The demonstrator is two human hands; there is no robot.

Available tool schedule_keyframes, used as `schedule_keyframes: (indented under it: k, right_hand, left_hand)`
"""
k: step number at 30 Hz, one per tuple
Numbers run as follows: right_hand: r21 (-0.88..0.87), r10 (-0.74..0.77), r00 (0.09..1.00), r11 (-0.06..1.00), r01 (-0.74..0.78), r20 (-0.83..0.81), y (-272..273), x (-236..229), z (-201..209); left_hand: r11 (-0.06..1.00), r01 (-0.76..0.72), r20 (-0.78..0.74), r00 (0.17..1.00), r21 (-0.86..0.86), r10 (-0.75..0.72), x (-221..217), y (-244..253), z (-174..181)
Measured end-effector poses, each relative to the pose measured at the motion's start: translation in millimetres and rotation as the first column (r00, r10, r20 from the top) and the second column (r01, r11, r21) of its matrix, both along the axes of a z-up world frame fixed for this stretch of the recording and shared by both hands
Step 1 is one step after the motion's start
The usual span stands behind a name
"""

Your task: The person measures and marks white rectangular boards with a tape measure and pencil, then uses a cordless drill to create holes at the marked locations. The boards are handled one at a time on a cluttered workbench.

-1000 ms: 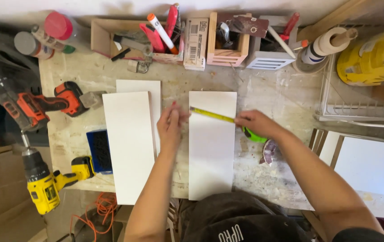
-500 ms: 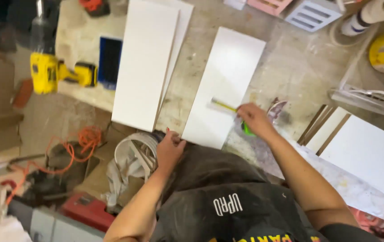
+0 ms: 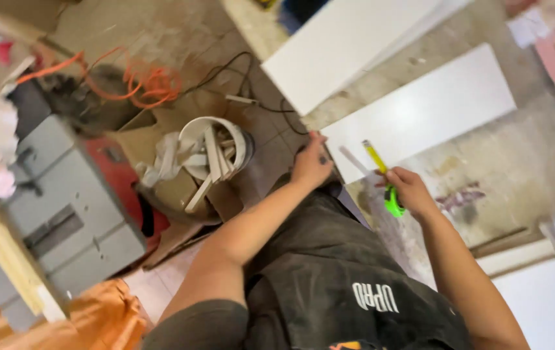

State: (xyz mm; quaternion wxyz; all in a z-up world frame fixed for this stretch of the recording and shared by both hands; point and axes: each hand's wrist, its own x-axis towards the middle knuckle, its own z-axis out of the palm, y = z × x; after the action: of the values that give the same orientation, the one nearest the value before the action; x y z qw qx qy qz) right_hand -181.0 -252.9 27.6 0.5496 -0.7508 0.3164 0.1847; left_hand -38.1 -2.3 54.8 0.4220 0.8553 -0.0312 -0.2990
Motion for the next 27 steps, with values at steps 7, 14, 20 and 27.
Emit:
schedule_keyframes:
  k: [7,14,20,27]
  right_hand:
    - [-0.650,0.058,0.979,0.755,0.086,0.196,-242,48,-127]
    - [-0.336,-0.258,0.956,0.921,0.199,-0.139,-340,56,-151]
    - [-0.589,-0.059,0.847,0.744,-0.316,-0.528,-268,86,-33]
    - [-0.610,-0.270,0.951,0.783,0.124,-0.153,-224,67,-12]
  left_hand:
    - [0.998,0.058,-0.102,0.993,-0.017,-0.059,21,-2,15]
    - [0.979,0.038,-0.298,0.950,-0.201,-0.098,45,15,31]
    - [0.978,0.115,-0.189,0.971,-0.171,-0.147,42,13,-31]
    - [0.920,0.235,-0.234,0.920,-0.315,-0.315,74,22,38]
